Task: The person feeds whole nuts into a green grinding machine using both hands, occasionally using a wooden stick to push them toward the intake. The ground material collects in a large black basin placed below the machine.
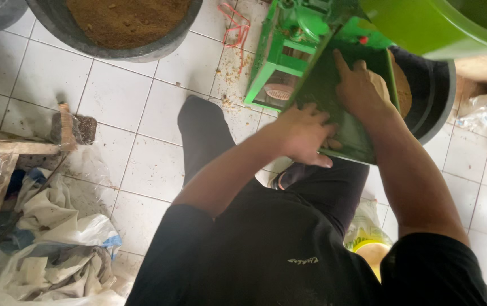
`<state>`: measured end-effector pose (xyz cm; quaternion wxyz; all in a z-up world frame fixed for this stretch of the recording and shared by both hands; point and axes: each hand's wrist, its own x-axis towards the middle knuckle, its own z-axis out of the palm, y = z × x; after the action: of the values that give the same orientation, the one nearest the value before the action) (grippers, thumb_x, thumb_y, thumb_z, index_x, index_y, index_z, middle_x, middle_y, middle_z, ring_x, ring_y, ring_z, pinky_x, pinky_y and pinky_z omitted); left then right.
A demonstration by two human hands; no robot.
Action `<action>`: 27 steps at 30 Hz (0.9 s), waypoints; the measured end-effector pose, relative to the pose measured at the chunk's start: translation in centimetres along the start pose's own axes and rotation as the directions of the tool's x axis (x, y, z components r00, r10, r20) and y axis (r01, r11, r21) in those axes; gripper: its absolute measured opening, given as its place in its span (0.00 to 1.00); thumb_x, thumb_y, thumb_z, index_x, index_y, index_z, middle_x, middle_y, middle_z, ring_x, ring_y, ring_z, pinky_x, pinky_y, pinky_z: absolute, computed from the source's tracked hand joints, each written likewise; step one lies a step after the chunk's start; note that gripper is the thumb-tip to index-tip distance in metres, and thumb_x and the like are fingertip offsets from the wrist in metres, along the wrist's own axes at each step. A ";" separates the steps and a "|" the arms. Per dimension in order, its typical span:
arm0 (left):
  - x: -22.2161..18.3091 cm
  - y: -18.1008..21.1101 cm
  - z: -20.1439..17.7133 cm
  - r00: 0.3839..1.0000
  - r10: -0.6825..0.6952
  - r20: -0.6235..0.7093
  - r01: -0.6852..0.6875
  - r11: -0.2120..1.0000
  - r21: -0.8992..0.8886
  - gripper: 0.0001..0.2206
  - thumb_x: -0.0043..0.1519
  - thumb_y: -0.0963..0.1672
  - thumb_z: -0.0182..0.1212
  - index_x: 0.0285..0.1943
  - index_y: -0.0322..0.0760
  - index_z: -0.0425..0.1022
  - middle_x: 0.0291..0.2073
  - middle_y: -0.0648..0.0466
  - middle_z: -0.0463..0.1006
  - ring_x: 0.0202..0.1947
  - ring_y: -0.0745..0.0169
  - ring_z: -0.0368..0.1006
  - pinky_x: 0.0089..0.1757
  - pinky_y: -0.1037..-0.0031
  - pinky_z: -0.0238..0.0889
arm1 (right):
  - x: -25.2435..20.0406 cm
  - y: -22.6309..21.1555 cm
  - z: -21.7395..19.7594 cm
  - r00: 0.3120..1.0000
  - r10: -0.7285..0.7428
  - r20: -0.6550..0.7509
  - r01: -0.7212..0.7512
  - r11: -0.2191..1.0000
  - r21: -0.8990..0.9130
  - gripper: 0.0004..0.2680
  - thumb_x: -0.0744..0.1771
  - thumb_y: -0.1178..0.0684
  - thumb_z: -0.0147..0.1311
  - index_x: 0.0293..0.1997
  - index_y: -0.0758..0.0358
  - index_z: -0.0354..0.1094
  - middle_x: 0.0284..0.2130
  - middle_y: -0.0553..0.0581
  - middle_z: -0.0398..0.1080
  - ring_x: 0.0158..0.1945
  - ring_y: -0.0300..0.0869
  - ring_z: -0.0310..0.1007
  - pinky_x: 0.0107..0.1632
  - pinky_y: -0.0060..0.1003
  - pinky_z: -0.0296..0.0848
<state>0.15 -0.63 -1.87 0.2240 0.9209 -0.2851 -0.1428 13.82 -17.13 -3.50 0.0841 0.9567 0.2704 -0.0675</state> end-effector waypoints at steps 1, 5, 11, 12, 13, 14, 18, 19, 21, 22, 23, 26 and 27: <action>0.2 0.0 0.2 1.000 0.002 0.009 -0.002 1.000 -0.010 0.37 0.53 0.63 0.62 0.67 0.44 0.69 0.63 0.46 0.70 0.66 0.36 0.60 0.58 0.45 0.60 | 0.2 -0.5 -0.6 0.999 0.022 0.049 -0.020 0.999 -0.035 0.30 0.65 0.54 0.51 0.79 0.47 0.48 0.46 0.77 0.69 0.41 0.67 0.76 0.42 0.59 0.75; 0.9 -0.1 0.6 0.999 0.039 0.003 -0.039 0.999 -0.004 0.39 0.53 0.64 0.62 0.66 0.39 0.68 0.64 0.40 0.66 0.66 0.28 0.56 0.60 0.45 0.55 | 1.5 -2.3 -1.9 0.972 0.124 0.198 -0.088 0.980 -0.180 0.32 0.65 0.49 0.51 0.80 0.42 0.41 0.46 0.76 0.70 0.42 0.65 0.78 0.43 0.58 0.76; 0.5 0.6 0.9 1.000 0.026 -0.005 -0.026 0.999 -0.039 0.41 0.52 0.62 0.63 0.68 0.34 0.66 0.65 0.34 0.65 0.68 0.26 0.54 0.64 0.40 0.47 | 2.0 -3.6 -1.5 0.950 0.173 0.259 -0.081 0.940 -0.332 0.27 0.67 0.51 0.49 0.78 0.55 0.46 0.45 0.74 0.72 0.37 0.63 0.81 0.34 0.57 0.79; 0.5 0.7 0.8 1.000 0.024 -0.007 -0.024 0.999 -0.046 0.42 0.52 0.62 0.63 0.68 0.33 0.65 0.65 0.33 0.63 0.68 0.23 0.52 0.63 0.38 0.46 | 1.9 -3.8 -1.5 0.950 0.174 0.260 -0.082 0.940 -0.332 0.26 0.67 0.50 0.50 0.75 0.58 0.49 0.44 0.74 0.73 0.37 0.63 0.81 0.33 0.56 0.80; 0.4 0.7 0.7 1.000 0.023 -0.007 -0.023 0.998 -0.054 0.42 0.51 0.61 0.64 0.68 0.33 0.64 0.65 0.31 0.62 0.68 0.19 0.50 0.62 0.36 0.44 | 1.8 -3.9 -1.5 0.952 0.176 0.249 -0.097 0.949 -0.300 0.25 0.67 0.49 0.51 0.75 0.57 0.50 0.44 0.75 0.72 0.36 0.63 0.80 0.33 0.57 0.79; 0.4 0.7 0.7 1.000 0.029 -0.008 -0.029 0.998 -0.055 0.41 0.52 0.61 0.63 0.68 0.32 0.65 0.64 0.31 0.62 0.68 0.20 0.50 0.63 0.35 0.43 | 1.8 -4.0 -1.5 0.955 0.178 0.238 -0.111 0.957 -0.268 0.24 0.67 0.49 0.51 0.74 0.56 0.51 0.43 0.76 0.71 0.35 0.64 0.79 0.33 0.57 0.78; 0.2 0.7 0.6 1.000 0.027 -0.005 -0.027 0.999 -0.044 0.40 0.52 0.60 0.63 0.67 0.33 0.67 0.64 0.30 0.64 0.69 0.21 0.52 0.64 0.38 0.44 | 1.4 -4.2 -1.4 0.966 0.144 0.215 -0.088 0.964 -0.250 0.22 0.68 0.47 0.52 0.71 0.61 0.54 0.42 0.75 0.72 0.35 0.62 0.79 0.33 0.56 0.79; 0.1 0.8 0.6 1.000 0.022 -0.003 -0.022 0.999 -0.038 0.40 0.52 0.60 0.63 0.67 0.33 0.67 0.64 0.30 0.64 0.69 0.21 0.52 0.65 0.39 0.45 | 1.2 -4.1 -1.3 0.967 0.140 0.212 -0.087 0.967 -0.240 0.23 0.68 0.49 0.52 0.72 0.60 0.54 0.42 0.74 0.71 0.35 0.63 0.78 0.33 0.56 0.79; -0.1 0.6 0.6 0.998 0.054 -0.027 -0.056 0.997 -0.047 0.40 0.53 0.60 0.63 0.68 0.32 0.66 0.63 0.29 0.65 0.68 0.21 0.54 0.64 0.36 0.45 | 0.9 -3.7 -1.4 0.969 0.137 0.203 -0.092 0.972 -0.218 0.24 0.66 0.52 0.51 0.74 0.59 0.54 0.42 0.74 0.71 0.36 0.63 0.78 0.34 0.55 0.79; -0.2 0.5 0.6 0.997 0.073 -0.038 -0.075 0.996 -0.049 0.40 0.53 0.60 0.63 0.68 0.31 0.66 0.63 0.29 0.65 0.67 0.21 0.54 0.63 0.35 0.46 | 0.6 -3.3 -1.5 0.976 0.125 0.176 -0.082 0.969 -0.232 0.25 0.66 0.54 0.51 0.76 0.59 0.53 0.42 0.74 0.71 0.36 0.63 0.78 0.36 0.56 0.79; -0.3 0.4 0.6 0.996 0.083 -0.039 -0.085 0.995 -0.049 0.40 0.53 0.60 0.63 0.68 0.31 0.66 0.63 0.29 0.65 0.67 0.21 0.54 0.62 0.35 0.47 | 0.2 -2.9 -1.6 0.982 0.114 0.152 -0.075 0.967 -0.245 0.26 0.67 0.56 0.50 0.78 0.58 0.52 0.43 0.75 0.71 0.37 0.63 0.78 0.37 0.56 0.78; -0.2 0.1 0.6 0.994 0.101 -0.031 -0.103 0.993 -0.057 0.41 0.52 0.61 0.63 0.69 0.33 0.65 0.64 0.31 0.64 0.66 0.22 0.54 0.61 0.36 0.49 | -1.0 -1.5 -2.1 0.946 0.206 0.251 -0.136 0.954 -0.268 0.29 0.67 0.57 0.50 0.81 0.55 0.45 0.43 0.76 0.72 0.39 0.64 0.78 0.42 0.56 0.78; -0.1 0.0 0.5 0.995 0.097 -0.024 -0.098 0.993 -0.066 0.40 0.52 0.60 0.63 0.69 0.35 0.65 0.64 0.33 0.64 0.66 0.24 0.54 0.60 0.37 0.50 | -1.1 -1.0 -2.2 0.918 0.250 0.308 -0.165 0.947 -0.276 0.30 0.67 0.57 0.50 0.81 0.54 0.42 0.44 0.77 0.72 0.41 0.65 0.78 0.44 0.56 0.78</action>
<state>-0.13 -0.75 -2.28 0.2645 0.8992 -0.3225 -0.1319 12.58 -16.37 -1.27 0.2534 0.9363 0.1541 -0.1880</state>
